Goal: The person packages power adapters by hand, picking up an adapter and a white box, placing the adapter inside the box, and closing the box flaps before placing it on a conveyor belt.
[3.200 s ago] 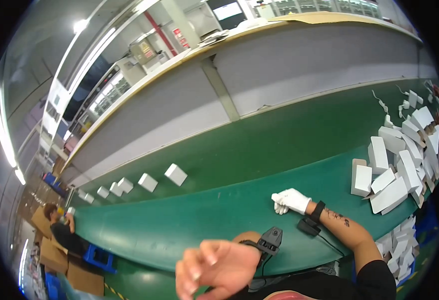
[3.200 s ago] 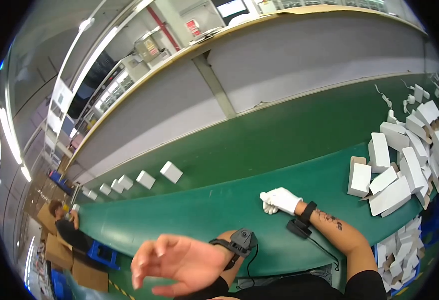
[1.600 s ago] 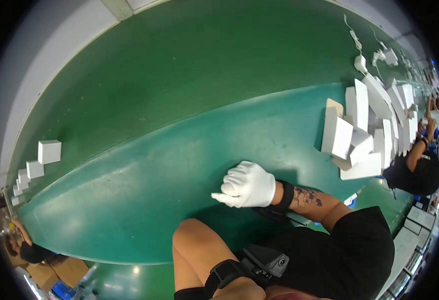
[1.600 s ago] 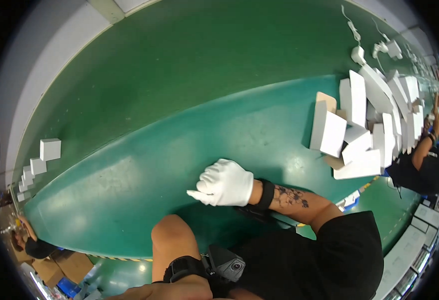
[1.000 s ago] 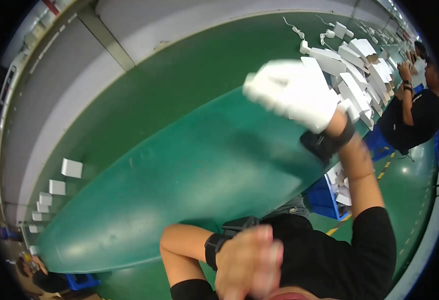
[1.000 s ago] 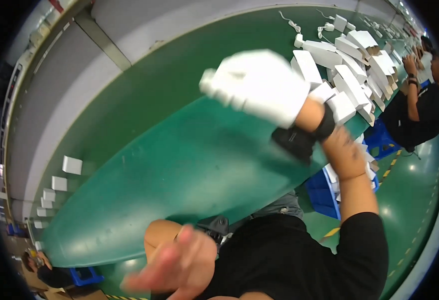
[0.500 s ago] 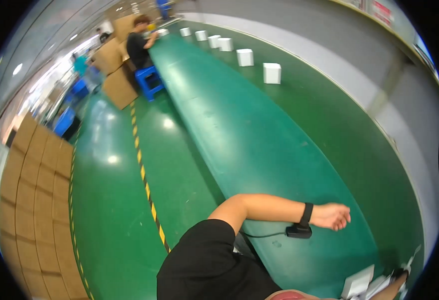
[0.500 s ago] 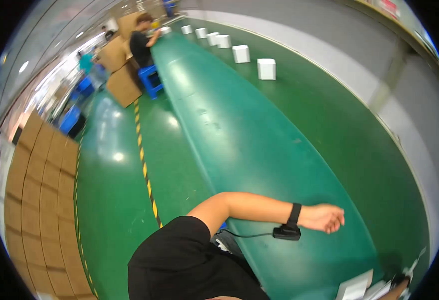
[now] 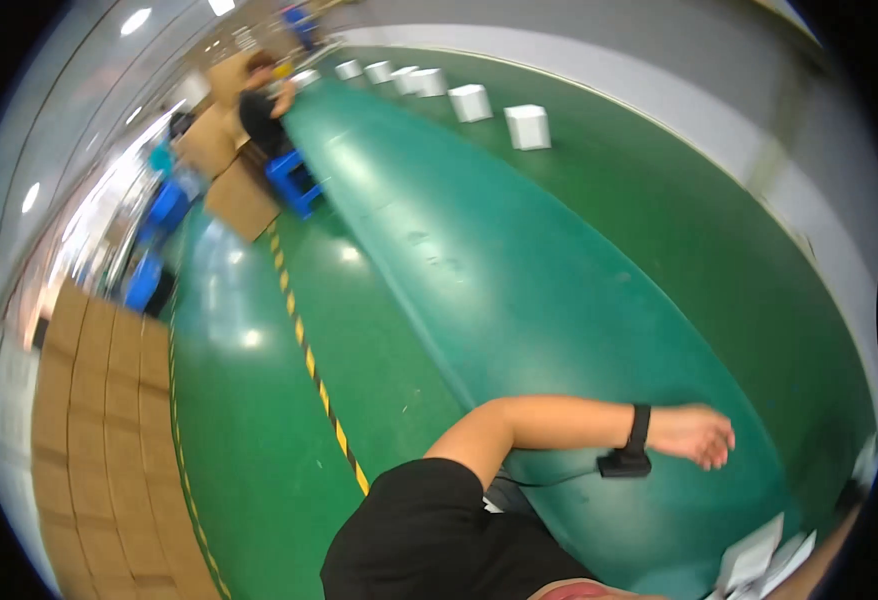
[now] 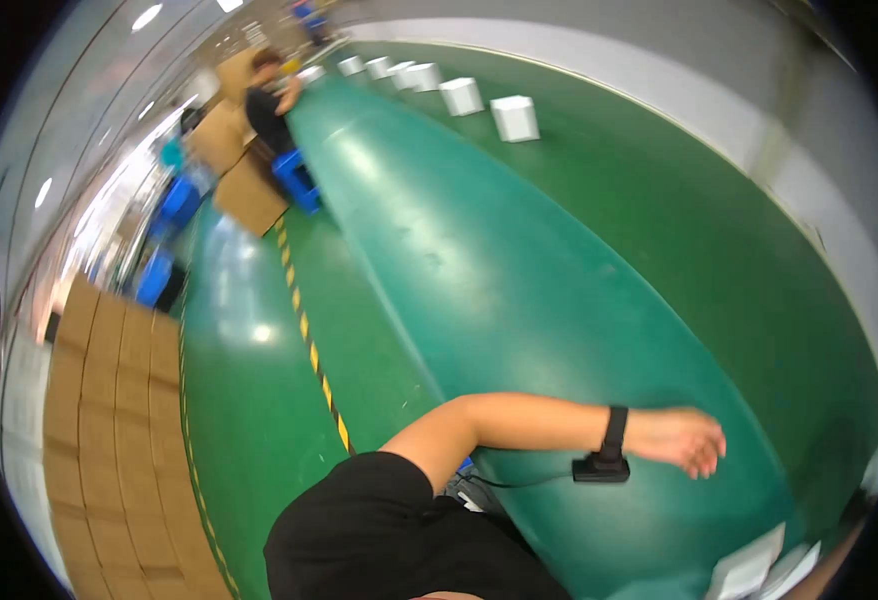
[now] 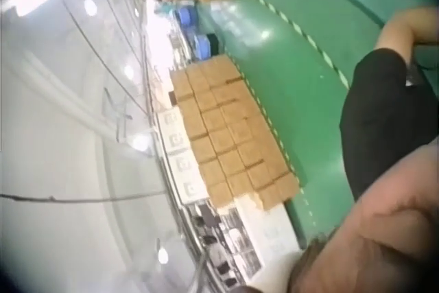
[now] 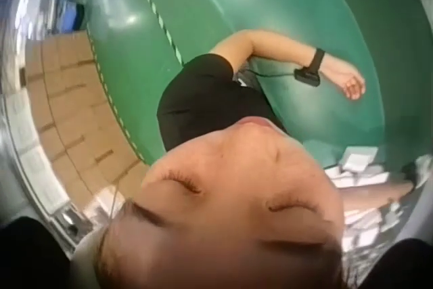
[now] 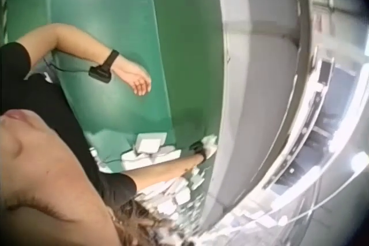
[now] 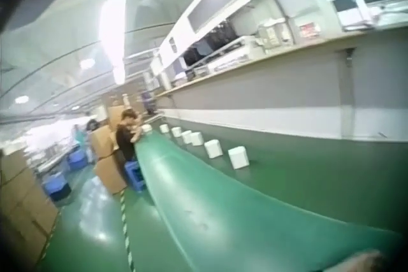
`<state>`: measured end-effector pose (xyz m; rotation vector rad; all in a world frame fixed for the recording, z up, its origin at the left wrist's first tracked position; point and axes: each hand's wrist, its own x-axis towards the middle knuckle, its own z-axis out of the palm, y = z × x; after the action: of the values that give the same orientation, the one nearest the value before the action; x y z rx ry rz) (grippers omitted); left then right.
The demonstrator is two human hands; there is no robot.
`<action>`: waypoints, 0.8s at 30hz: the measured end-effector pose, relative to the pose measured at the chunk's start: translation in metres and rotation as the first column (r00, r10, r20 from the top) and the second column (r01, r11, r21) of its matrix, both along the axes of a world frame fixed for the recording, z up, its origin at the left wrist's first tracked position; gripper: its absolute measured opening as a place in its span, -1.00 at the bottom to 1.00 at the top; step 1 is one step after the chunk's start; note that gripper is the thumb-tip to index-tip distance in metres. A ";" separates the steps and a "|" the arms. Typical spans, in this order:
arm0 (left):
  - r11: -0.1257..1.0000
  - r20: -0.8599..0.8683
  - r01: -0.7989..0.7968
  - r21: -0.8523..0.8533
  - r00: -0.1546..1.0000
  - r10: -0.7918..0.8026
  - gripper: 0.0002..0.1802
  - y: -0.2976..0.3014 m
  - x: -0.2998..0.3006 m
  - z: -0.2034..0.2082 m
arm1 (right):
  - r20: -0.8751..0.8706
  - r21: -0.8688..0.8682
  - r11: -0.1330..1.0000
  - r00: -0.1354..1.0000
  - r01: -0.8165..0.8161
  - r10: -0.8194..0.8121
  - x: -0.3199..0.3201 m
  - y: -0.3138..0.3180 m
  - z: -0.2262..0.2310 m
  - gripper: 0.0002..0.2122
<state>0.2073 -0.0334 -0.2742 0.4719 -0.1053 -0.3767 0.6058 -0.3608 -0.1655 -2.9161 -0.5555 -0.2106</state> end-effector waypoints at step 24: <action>0.915 0.002 -0.127 0.383 0.991 0.137 -0.60 -0.088 -0.043 0.139 | -0.252 0.288 -0.672 0.731 0.682 0.634 -0.479 0.070 -0.013 -0.74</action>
<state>0.1647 -0.1212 -0.1354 0.8565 0.0272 -0.2689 0.1264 -0.2905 -0.1786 -0.2865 0.2502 0.3318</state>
